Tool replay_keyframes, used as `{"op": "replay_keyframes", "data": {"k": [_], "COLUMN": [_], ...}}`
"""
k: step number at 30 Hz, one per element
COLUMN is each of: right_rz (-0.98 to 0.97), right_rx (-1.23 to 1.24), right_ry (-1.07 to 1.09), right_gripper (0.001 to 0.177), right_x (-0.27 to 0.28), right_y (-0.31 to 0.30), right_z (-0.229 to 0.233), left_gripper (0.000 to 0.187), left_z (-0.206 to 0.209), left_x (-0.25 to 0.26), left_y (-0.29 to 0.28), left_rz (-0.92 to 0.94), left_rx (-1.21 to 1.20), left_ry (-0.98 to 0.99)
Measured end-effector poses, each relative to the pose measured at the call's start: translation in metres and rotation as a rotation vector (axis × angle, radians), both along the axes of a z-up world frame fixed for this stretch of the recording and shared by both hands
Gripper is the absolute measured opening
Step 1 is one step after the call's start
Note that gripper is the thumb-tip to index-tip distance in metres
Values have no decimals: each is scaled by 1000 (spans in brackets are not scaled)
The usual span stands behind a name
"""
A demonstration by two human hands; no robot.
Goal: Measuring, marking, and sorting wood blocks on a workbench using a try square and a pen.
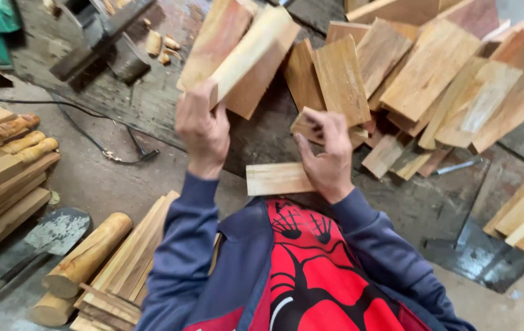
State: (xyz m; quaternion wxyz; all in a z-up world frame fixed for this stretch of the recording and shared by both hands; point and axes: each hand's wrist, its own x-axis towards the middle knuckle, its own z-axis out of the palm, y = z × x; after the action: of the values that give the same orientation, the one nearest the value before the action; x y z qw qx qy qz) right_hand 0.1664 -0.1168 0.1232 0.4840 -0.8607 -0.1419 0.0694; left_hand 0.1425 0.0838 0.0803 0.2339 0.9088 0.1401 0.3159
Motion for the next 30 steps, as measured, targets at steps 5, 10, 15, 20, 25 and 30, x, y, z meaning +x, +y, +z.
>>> {"op": "replay_keyframes", "data": {"k": [5, 10, 15, 20, 25, 30], "right_rz": [436, 301, -265, -752, -686, -720], "right_rx": [-845, -690, -635, -250, -365, -332], "right_ry": [-384, 333, 626, 652, 549, 583], "right_gripper": [95, 34, 53, 35, 31, 32], "right_x": [-9, -49, -100, -133, -145, -141], "right_y": [-30, -102, -177, -214, -258, -274], "right_z": [39, 0, -20, -18, -50, -43], "left_gripper": [11, 44, 89, 63, 38, 17], "left_z": [72, 9, -68, -68, -33, 5], "left_x": [-37, -19, 30, 25, 3, -45], "left_y": [-24, -17, 63, 61, 41, 17], "left_rz": [-723, -611, 215, 126, 146, 130], "left_rx": [-337, -477, -283, -253, -54, 360], "left_ry": [240, 313, 552, 625, 325, -29]}}
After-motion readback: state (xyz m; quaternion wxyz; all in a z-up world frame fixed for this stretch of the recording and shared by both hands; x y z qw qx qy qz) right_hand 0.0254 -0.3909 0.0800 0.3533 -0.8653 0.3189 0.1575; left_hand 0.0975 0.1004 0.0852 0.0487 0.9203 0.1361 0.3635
